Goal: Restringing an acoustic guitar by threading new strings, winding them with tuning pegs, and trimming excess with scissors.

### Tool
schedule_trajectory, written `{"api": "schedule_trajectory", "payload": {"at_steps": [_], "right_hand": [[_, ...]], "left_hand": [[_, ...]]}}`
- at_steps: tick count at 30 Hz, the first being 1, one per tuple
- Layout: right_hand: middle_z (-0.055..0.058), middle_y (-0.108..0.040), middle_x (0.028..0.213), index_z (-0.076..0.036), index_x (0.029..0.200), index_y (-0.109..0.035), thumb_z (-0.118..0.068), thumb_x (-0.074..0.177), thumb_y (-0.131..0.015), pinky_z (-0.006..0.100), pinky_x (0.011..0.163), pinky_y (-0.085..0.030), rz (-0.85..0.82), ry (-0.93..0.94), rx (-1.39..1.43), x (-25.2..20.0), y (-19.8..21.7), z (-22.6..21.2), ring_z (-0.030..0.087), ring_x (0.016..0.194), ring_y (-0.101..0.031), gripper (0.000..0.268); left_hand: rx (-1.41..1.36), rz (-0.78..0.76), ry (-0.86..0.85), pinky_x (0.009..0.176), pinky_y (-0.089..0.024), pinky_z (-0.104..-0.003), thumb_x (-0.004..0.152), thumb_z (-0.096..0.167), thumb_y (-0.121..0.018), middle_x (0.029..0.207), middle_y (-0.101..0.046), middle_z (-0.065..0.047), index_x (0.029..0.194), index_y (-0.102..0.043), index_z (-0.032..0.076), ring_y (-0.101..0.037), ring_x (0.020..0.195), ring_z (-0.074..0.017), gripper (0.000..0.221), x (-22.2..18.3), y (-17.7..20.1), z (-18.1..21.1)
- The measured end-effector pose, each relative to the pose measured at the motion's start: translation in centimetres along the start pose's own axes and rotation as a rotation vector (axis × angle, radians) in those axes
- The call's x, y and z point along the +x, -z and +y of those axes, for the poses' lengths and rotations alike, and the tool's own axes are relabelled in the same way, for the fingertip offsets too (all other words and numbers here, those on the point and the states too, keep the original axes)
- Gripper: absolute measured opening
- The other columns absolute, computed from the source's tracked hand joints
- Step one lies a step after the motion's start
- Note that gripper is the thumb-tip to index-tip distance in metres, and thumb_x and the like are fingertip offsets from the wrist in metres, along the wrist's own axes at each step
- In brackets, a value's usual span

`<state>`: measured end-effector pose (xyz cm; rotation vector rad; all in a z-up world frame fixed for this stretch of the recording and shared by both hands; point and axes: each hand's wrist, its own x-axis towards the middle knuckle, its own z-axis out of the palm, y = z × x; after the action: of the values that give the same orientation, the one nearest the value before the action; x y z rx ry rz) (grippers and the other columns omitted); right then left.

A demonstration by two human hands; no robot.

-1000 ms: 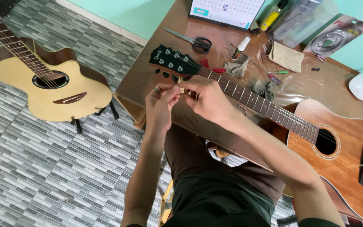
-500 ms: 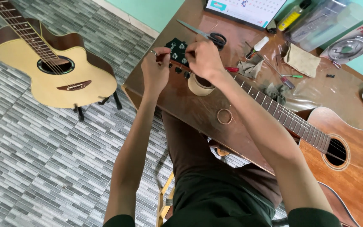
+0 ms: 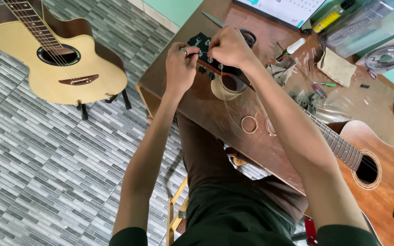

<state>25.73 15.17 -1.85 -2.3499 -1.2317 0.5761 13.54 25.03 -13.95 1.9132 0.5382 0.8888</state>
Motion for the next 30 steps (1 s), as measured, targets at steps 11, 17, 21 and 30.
{"api": "schedule_trajectory", "payload": {"at_steps": [11,17,21,30], "right_hand": [[-0.002,-0.064,0.057,-0.011,0.059,-0.073,0.002,0.067,-0.057,0.03,0.059,-0.053,0.022,0.01,-0.043,0.8,-1.2,0.5,0.013,0.06,-0.057,0.022],[-0.002,-0.065,0.056,-0.012,0.062,-0.076,0.0,0.068,-0.059,0.029,0.058,-0.052,0.029,0.02,-0.021,0.7,-1.2,0.8,0.011,0.059,-0.054,0.022],[-0.001,-0.055,0.049,-0.012,0.058,-0.072,-0.001,0.066,-0.058,0.029,0.053,-0.045,0.045,0.02,-0.043,0.8,-1.5,0.8,0.013,0.055,-0.047,0.02],[0.001,-0.072,0.083,-0.017,0.073,-0.081,-0.014,0.08,-0.07,0.042,0.075,-0.053,0.127,0.151,-0.115,2.0,-2.9,2.9,0.026,0.079,-0.065,0.013]], "left_hand": [[-0.02,-0.006,-0.018,0.081,-0.064,-0.036,0.096,0.004,-0.065,0.109,-0.06,-0.01,0.108,-0.079,0.006,-0.06,0.107,-0.0293,0.018,-0.2,-0.1,-0.2],[-0.021,-0.012,0.001,0.083,-0.063,-0.036,0.096,0.005,-0.065,0.109,-0.06,-0.009,0.108,-0.078,0.007,-0.06,0.108,-0.0289,0.018,-0.2,0.2,0.3],[0.007,-0.003,-0.003,0.085,-0.059,-0.037,0.095,0.006,-0.066,0.109,-0.061,-0.008,0.107,-0.08,0.009,-0.059,0.108,-0.0285,0.018,-0.2,0.0,0.0],[-0.102,-0.033,0.05,0.083,-0.068,-0.033,0.094,0.002,-0.066,0.109,-0.062,-0.01,0.104,-0.077,0.004,-0.069,0.1,-0.0269,0.015,-0.1,1.0,1.7]]}}
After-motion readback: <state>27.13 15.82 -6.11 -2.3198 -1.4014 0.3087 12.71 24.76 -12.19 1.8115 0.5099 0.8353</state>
